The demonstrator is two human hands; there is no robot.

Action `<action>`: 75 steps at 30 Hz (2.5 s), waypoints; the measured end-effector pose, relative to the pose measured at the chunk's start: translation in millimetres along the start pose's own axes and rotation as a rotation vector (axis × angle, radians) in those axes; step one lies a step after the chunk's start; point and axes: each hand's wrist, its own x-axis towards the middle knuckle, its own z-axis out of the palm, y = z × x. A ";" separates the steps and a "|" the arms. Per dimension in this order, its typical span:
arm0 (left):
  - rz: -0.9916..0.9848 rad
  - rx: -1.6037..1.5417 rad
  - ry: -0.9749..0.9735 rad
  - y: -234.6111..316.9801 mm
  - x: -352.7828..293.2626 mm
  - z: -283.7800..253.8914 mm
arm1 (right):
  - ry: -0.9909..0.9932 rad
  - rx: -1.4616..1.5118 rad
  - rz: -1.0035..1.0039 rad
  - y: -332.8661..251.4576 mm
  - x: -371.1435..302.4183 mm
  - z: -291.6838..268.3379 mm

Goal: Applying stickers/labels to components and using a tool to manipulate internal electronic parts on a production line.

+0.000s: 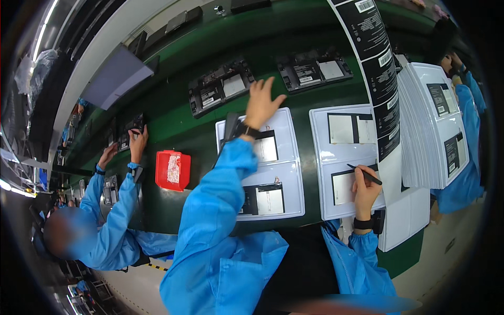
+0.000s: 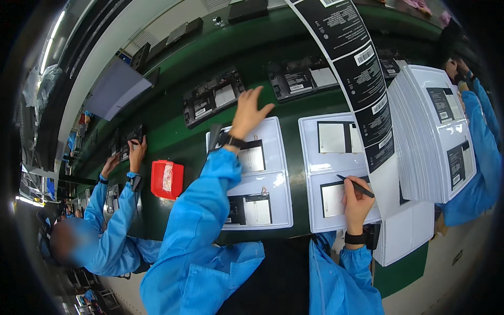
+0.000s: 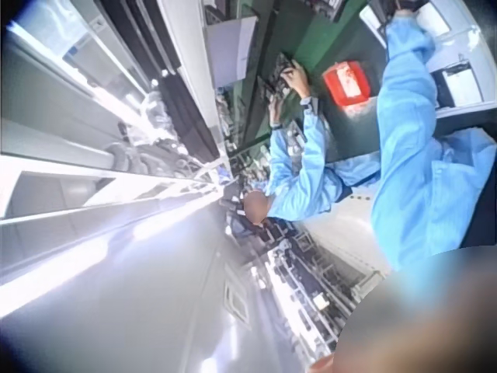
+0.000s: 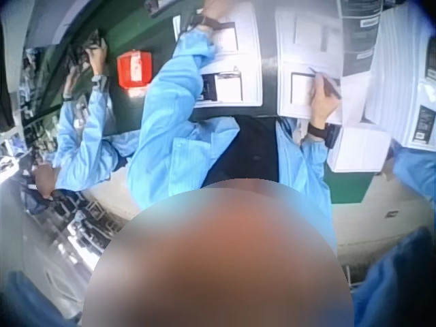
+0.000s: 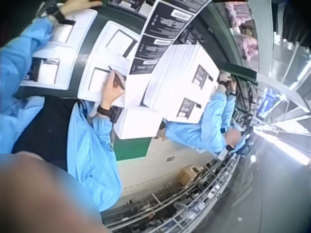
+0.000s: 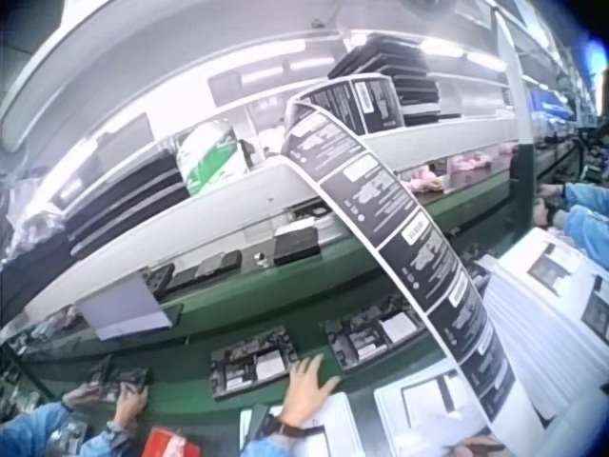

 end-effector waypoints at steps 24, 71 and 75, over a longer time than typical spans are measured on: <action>-1.037 -1.435 -0.212 18.7 56.8 0.9 | 0.034 0.042 0.031 -19.5 -9.7 13.7; 0.012 -0.445 -0.288 101.1 -149.8 -101.5 | -0.393 -0.131 0.034 -42.1 -35.2 108.5; -0.070 -0.477 -0.337 95.7 -149.4 -103.3 | -0.406 -0.168 0.027 -40.8 -33.1 113.7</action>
